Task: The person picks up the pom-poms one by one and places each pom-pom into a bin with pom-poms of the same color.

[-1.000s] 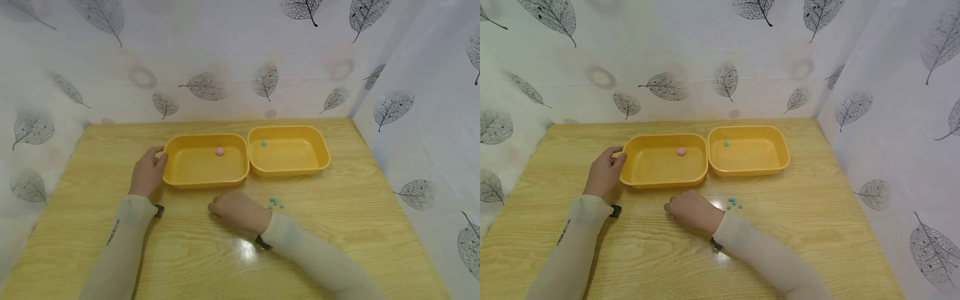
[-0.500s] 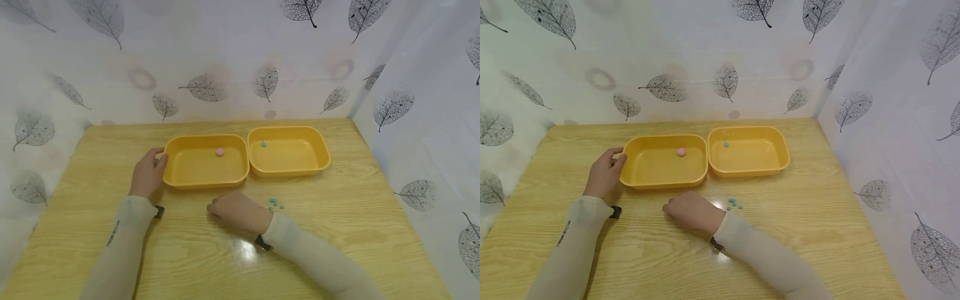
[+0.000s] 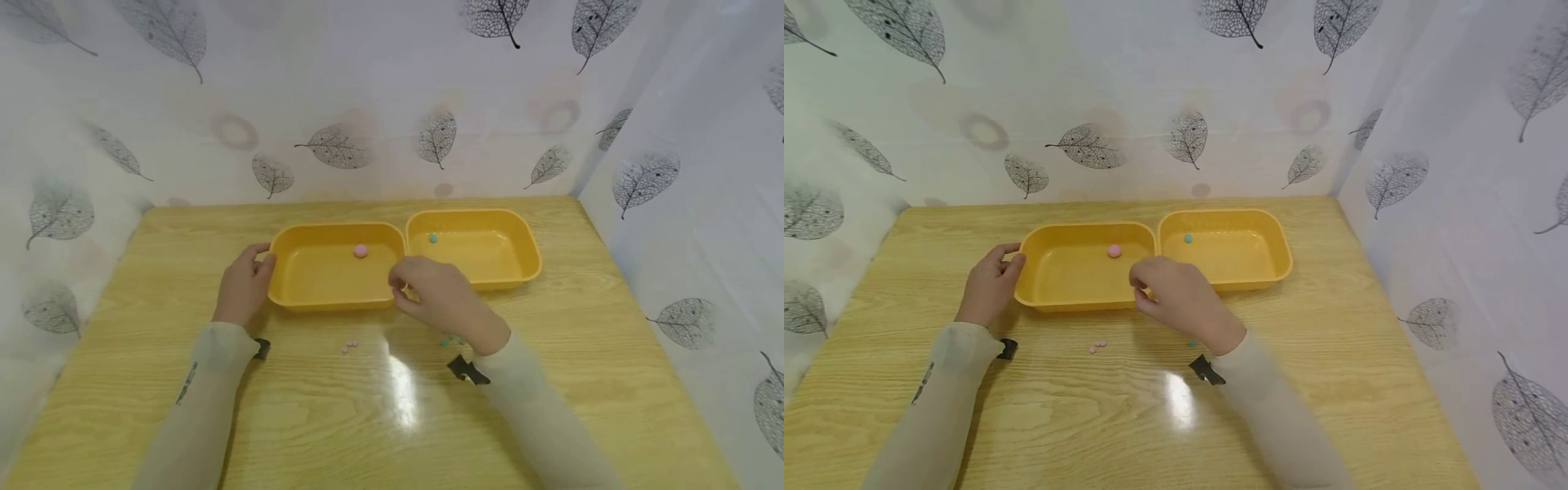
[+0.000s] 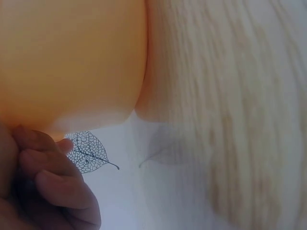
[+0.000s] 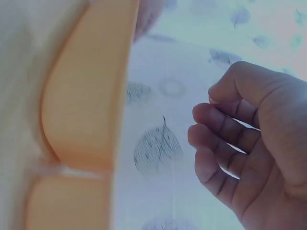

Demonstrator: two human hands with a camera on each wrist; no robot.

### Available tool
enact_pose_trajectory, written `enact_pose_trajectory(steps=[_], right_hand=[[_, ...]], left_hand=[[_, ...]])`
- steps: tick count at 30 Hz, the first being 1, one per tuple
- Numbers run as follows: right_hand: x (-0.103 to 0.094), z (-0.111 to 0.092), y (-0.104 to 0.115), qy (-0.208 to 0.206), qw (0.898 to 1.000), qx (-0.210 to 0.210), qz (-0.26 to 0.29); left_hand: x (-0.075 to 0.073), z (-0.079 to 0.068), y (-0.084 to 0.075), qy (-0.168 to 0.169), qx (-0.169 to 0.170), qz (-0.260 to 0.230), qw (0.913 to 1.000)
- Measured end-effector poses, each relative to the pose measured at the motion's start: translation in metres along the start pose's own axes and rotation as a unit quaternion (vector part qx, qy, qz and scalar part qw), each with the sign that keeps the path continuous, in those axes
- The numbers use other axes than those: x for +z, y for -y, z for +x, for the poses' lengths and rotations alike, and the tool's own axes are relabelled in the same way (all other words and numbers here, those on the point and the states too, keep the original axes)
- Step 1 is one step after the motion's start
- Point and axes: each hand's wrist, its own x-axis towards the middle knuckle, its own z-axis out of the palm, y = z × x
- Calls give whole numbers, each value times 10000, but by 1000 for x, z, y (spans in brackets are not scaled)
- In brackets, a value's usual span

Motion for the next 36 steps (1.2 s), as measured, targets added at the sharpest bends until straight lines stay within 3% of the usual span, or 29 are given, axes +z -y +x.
enact_pose_trajectory(steps=[4,8,36], right_hand=[[-8,-7,-12,-470,9989,42,37],[-12,-12,-17,-644,9979,21,67],[-14,-16,-24,-600,9981,145,-28]], left_hand=[[1,0,-2,-28,19,-1,10000],[2,-1,-3,-17,59,-26,10000],[7,-4,-10,-89,6,-67,9999]])
